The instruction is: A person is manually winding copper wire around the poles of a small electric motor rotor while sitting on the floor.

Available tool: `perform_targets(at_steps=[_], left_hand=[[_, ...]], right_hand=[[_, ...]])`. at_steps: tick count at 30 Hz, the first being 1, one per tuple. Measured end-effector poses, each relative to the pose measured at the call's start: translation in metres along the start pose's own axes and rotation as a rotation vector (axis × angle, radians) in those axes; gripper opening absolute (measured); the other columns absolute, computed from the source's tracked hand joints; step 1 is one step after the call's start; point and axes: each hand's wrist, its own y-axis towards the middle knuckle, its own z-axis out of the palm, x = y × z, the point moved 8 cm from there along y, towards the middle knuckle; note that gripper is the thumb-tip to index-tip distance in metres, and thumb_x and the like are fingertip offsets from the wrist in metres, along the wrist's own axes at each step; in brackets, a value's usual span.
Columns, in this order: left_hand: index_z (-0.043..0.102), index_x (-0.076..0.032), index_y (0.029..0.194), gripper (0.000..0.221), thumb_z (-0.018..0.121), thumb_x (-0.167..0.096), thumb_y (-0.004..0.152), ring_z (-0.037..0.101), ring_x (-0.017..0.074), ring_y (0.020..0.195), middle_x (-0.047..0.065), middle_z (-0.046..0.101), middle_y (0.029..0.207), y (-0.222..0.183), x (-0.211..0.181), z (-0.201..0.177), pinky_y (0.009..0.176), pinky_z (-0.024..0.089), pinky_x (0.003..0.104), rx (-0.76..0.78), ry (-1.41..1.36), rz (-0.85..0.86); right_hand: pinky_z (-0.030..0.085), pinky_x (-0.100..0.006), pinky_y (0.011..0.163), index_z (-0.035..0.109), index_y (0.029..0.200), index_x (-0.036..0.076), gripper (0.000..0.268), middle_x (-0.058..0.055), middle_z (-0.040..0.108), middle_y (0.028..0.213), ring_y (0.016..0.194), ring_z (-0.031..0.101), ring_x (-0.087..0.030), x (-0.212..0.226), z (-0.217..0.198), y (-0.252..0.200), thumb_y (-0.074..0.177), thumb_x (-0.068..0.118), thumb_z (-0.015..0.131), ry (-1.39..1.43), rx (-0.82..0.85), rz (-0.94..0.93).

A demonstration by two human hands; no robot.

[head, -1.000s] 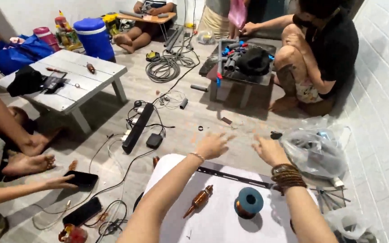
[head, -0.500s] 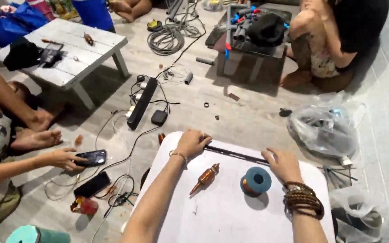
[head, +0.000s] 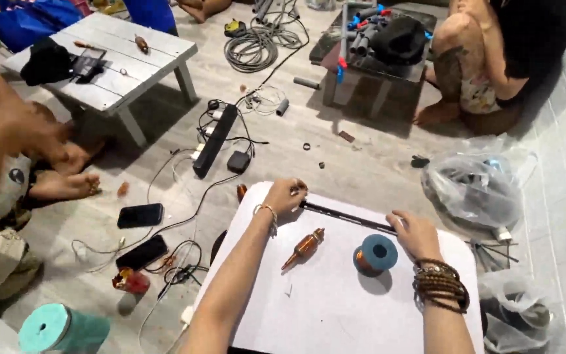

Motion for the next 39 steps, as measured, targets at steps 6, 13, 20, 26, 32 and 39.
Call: perform_targets(at_steps=[6,13,20,26,32,39], left_hand=[[0.074,-0.016,0.107,0.030,0.064,-0.028,0.081,0.068,0.0281,0.109,0.008,0.076,0.101,-0.016,-0.044,-0.010,0.109,0.042,0.041,0.168,0.210,0.081],[0.073,-0.011,0.109,0.020,0.066,-0.019,0.093,0.067,0.0301,0.111,0.010,0.075,0.102,-0.019,-0.038,-0.017,0.112,0.040,0.044,0.105,0.125,-0.152],[0.074,-0.014,0.112,0.022,0.061,-0.025,0.099,0.071,0.0226,0.101,0.008,0.075,0.101,-0.016,-0.033,-0.011,0.099,0.052,0.037,0.100,0.133,-0.252],[0.075,-0.002,0.091,0.022,0.062,-0.020,0.090,0.065,0.0261,0.084,0.012,0.072,0.090,-0.021,-0.060,-0.027,0.083,0.052,0.035,0.022,0.196,-0.169],[0.072,-0.001,0.094,0.022,0.064,-0.022,0.090,0.066,0.0267,0.085,0.013,0.071,0.093,-0.019,-0.052,-0.026,0.082,0.053,0.035,0.003,0.181,-0.183],[0.073,0.000,0.089,0.023,0.064,-0.022,0.092,0.064,0.0270,0.083,0.014,0.070,0.089,-0.018,-0.059,-0.025,0.082,0.052,0.036,0.040,0.237,-0.199]], right_hand=[[0.049,-0.047,0.105,0.068,0.131,0.027,0.045,-0.013,0.076,0.116,0.117,0.067,-0.035,0.010,-0.014,-0.005,0.100,0.052,0.047,0.068,-0.018,0.008],[0.048,-0.046,0.107,0.066,0.132,0.030,0.047,-0.013,0.076,0.116,0.119,0.066,-0.034,0.012,-0.011,-0.007,0.099,0.055,0.044,0.016,0.022,0.004],[0.046,-0.045,0.110,0.067,0.132,0.027,0.047,-0.013,0.075,0.119,0.121,0.065,-0.033,0.009,-0.005,-0.010,0.100,0.052,0.044,0.033,0.025,0.003],[0.056,-0.033,0.093,0.069,0.127,0.024,0.046,-0.007,0.074,0.114,0.101,0.070,-0.020,0.029,-0.030,-0.022,0.095,0.052,0.051,0.116,0.066,0.155],[0.054,-0.033,0.096,0.071,0.123,0.022,0.044,-0.003,0.073,0.120,0.107,0.069,-0.022,0.027,-0.028,-0.016,0.092,0.049,0.054,0.148,0.032,0.116],[0.054,-0.033,0.096,0.072,0.122,0.021,0.045,-0.004,0.074,0.119,0.106,0.069,-0.023,0.022,-0.026,-0.015,0.092,0.049,0.054,0.145,0.025,0.119]])
